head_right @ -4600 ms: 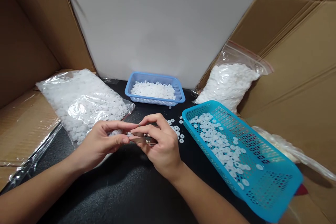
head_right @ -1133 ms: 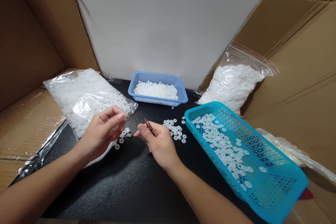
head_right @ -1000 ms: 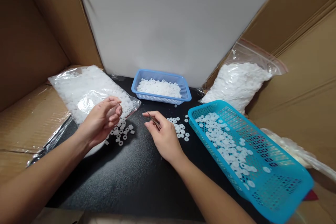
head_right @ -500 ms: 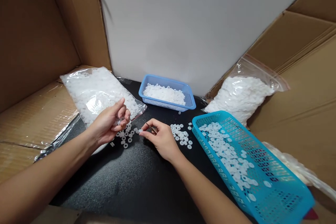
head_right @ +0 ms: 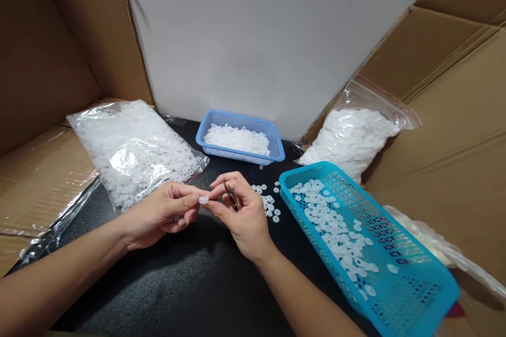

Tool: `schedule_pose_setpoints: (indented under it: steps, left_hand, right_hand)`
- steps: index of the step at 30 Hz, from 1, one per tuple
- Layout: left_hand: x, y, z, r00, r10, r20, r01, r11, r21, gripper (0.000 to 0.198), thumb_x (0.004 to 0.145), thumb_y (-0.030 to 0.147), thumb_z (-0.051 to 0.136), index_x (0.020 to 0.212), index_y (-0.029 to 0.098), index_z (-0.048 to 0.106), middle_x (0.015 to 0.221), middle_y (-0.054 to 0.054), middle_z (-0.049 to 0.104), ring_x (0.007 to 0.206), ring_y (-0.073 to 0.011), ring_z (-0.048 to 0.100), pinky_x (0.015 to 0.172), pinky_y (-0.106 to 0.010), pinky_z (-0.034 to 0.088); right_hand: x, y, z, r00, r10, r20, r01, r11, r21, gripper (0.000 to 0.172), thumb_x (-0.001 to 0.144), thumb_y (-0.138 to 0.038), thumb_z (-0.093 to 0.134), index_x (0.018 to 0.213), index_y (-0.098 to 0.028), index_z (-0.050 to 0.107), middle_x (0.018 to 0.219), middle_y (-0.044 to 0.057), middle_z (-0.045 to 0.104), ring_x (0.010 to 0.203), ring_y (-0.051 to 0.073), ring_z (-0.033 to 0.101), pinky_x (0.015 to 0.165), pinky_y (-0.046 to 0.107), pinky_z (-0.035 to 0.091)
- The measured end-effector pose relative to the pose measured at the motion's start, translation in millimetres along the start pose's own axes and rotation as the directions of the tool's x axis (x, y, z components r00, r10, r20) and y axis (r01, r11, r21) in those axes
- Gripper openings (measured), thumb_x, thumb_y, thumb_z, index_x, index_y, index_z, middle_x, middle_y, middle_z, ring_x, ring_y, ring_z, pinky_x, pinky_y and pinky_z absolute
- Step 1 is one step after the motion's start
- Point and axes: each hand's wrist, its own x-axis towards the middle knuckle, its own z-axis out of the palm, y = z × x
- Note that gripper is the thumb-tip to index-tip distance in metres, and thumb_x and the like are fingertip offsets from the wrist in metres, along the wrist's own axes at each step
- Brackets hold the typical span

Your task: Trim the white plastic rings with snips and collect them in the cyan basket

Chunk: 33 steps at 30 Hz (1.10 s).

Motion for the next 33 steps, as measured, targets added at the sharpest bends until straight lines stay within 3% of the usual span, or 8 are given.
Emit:
schedule_pose_setpoints:
  steps: [5,14,18,23,28,33]
  left_hand:
    - [-0.2,2.2,0.5,1.0,0.005,0.013,-0.005,1.0,0.019,0.045,0.068,0.053,0.089,0.081,0.011,0.079,0.053,0.003,0.049,0.044,-0.0019,0.03,0.04,-0.017,0.011]
    - [1.4,1.5,5.6,0.992,0.048,-0.113,-0.038,0.995,0.095,0.05,0.063,0.057,0.09,0.065,0.012,0.068,0.051,0.005,0.047,0.042,-0.0018,0.028,0.04,-0.018,0.011]
    - [1.7,-1.7,5.3,0.985,0.076,-0.153,-0.059,0.992,0.113,0.049,0.062,0.057,0.09,0.07,0.012,0.07,0.052,0.005,0.047,0.044,-0.0021,0.029,0.041,-0.017,0.012]
    - [4.0,-2.6,1.1,0.983,0.122,-0.137,-0.114,0.992,0.062,0.048,0.064,0.055,0.09,0.072,0.012,0.071,0.057,0.003,0.051,0.046,-0.003,0.032,0.042,-0.017,0.013]
    - [4.2,-1.7,-0.3,0.982,0.134,-0.135,-0.127,0.99,0.063,0.043,0.069,0.052,0.089,0.075,0.013,0.07,0.06,0.003,0.052,0.048,-0.0034,0.033,0.042,-0.016,0.015]
    - [2.8,-2.1,-0.7,0.971,0.205,-0.126,-0.186,0.972,0.145,0.04,0.074,0.051,0.085,0.08,0.015,0.069,0.058,0.003,0.054,0.046,-0.0045,0.034,0.042,-0.017,0.02]
  right_hand:
    - [-0.5,-1.3,0.8,0.997,-0.078,-0.02,0.076,0.994,-0.077,0.011,0.081,-0.025,0.08,0.079,-0.018,0.071,0.093,0.002,0.059,0.06,0.004,0.048,0.053,0.017,0.039]
    - [-4.6,-0.2,0.6,0.984,-0.172,-0.039,0.155,0.95,-0.271,0.009,0.085,-0.027,0.078,0.088,-0.021,0.073,0.094,0.003,0.06,0.064,0.007,0.049,0.049,0.02,0.034]
    - [-6.5,-1.9,1.4,0.977,-0.214,-0.024,0.197,0.933,-0.301,0.01,0.083,-0.028,0.081,0.087,-0.021,0.075,0.084,0.003,0.06,0.066,0.01,0.052,0.054,0.022,0.04]
    - [-5.1,-3.8,3.2,0.995,-0.05,-0.082,0.04,0.993,-0.112,0.019,0.082,-0.039,0.081,0.082,-0.021,0.077,0.076,0.003,0.066,0.067,0.012,0.058,0.058,0.023,0.046]
    - [-2.6,-1.2,2.2,0.989,0.135,-0.063,-0.128,0.986,0.108,0.025,0.074,-0.042,0.087,0.081,-0.021,0.077,0.078,0.003,0.072,0.072,0.014,0.067,0.069,0.024,0.056]
    - [-2.4,0.3,2.2,0.983,0.178,-0.035,-0.169,0.97,0.174,0.025,0.075,-0.042,0.086,0.082,-0.02,0.076,0.078,0.004,0.073,0.073,0.016,0.07,0.072,0.028,0.059]
